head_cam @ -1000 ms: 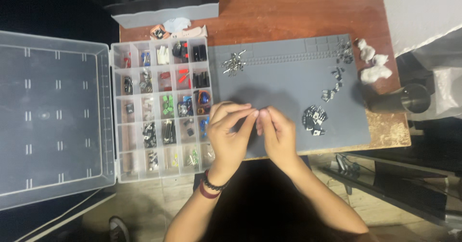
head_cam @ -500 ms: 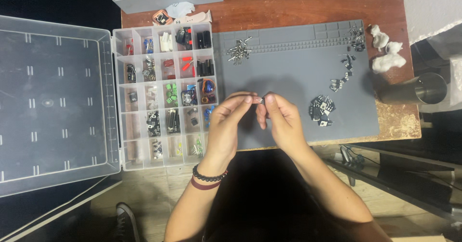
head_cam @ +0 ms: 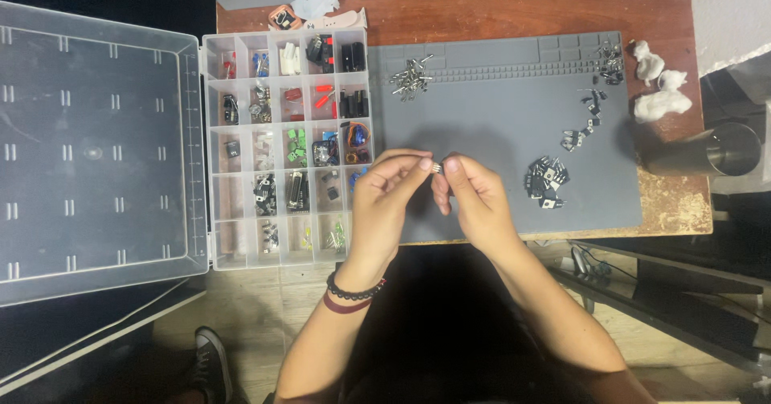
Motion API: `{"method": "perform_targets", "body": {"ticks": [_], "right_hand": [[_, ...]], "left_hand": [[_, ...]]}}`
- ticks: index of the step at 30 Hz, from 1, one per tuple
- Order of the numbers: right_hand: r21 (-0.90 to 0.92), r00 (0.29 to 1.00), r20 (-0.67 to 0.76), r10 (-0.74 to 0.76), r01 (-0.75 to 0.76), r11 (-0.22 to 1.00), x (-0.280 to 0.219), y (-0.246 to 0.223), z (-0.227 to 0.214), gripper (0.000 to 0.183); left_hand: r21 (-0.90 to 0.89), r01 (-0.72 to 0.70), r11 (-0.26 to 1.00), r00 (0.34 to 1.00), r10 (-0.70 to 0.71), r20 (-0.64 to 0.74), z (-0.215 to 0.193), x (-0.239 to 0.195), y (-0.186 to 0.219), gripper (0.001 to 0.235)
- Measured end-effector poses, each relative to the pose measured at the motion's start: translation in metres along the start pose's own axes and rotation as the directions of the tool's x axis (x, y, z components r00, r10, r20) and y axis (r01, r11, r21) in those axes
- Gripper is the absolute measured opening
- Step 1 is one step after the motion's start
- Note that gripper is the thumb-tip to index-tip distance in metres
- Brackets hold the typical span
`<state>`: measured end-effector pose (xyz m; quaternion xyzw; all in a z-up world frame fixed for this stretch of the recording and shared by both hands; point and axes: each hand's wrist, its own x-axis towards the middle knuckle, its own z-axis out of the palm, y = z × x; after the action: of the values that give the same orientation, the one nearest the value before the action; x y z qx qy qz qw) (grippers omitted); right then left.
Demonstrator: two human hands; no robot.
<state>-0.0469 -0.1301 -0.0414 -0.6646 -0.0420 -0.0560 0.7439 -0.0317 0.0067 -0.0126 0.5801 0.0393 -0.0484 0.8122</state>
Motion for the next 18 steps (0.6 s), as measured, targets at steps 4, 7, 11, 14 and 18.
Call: {"method": "perform_targets", "body": {"ticks": [4,7,11,14,18], "right_hand": [[-0.052,1.0,0.022,0.02,-0.019,0.998,-0.001,-0.01,0.005,0.048],[-0.09,0.994,0.093,0.064,-0.056,0.994,-0.002,-0.006,0.006,0.045],[-0.178,0.985,0.09,0.15,-0.132,0.975,-0.005,0.003,-0.005,0.04],[-0.286,0.982,0.04,0.187,-0.168,0.943,-0.005,-0.001,-0.022,0.038],[-0.374,0.977,-0.044,0.208,-0.209,0.904,-0.005,-0.006,-0.053,0.037]], "left_hand": [[0.173,-0.154,0.973,0.988,0.155,0.01,-0.002,-0.009,0.004,0.01],[0.218,-0.215,0.952,0.972,0.23,-0.046,-0.009,-0.015,0.007,0.009],[0.174,-0.152,0.973,0.98,0.171,-0.105,-0.036,-0.025,0.009,0.011],[0.44,-0.198,0.876,0.956,0.272,-0.11,-0.067,-0.029,0.023,0.011],[0.927,-0.163,0.339,0.832,0.551,-0.055,-0.124,-0.022,0.018,0.01]]}}
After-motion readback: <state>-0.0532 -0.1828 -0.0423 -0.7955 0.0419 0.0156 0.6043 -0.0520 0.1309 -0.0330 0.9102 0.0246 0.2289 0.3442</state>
